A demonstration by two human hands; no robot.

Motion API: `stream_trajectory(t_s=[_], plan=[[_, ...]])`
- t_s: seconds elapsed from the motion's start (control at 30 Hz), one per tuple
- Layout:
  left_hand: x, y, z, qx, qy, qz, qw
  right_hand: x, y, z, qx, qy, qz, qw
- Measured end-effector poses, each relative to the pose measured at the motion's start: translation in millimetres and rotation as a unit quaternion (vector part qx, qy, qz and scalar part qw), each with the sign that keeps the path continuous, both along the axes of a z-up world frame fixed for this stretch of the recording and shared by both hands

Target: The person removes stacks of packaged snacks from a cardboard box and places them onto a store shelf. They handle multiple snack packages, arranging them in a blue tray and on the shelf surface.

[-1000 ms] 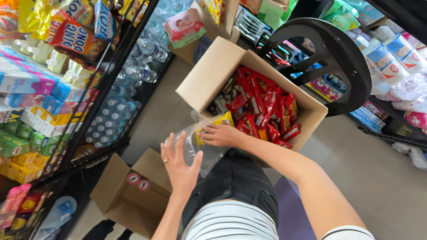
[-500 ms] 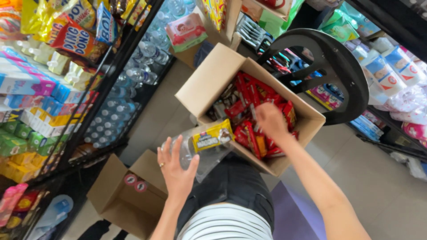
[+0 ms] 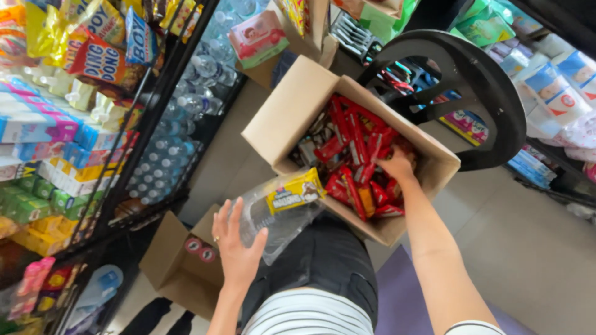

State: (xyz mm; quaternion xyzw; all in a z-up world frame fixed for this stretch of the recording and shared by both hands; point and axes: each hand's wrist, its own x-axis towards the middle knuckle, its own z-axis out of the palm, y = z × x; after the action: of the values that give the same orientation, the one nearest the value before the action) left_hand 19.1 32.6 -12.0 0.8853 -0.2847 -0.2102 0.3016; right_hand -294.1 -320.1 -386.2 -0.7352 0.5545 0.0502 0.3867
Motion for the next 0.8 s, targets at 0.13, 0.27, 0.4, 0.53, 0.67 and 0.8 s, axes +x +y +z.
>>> stream_trajectory(t_s=[0.13, 0.27, 0.4, 0.53, 0.67, 0.8], plan=[[0, -4, -4, -0.006, 0.004, 0.001, 1.000, 33, 38, 42, -0.068, 0.101, 0.088, 0.989], [-1, -1, -3, -0.003, 0.005, 0.003, 1.000, 60, 95, 43, -0.063, 0.013, 0.109, 0.992], [1, -9, -6, -0.007, 0.000, 0.004, 1.000, 101, 128, 46, 0.047, -0.085, 0.163, 0.982], [2, -8, -3, -0.009, 0.001, 0.002, 1.000, 108, 108, 43, 0.105, -0.140, 0.212, 0.961], [3, -8, -2, -0.008, 0.002, 0.000, 1.000, 95, 45, 79, -0.141, -0.053, 0.132, 0.980], [2, -3, -4, 0.003, 0.005, -0.004, 1.000, 40, 7, 89, -0.196, 0.168, 0.284, 0.924]])
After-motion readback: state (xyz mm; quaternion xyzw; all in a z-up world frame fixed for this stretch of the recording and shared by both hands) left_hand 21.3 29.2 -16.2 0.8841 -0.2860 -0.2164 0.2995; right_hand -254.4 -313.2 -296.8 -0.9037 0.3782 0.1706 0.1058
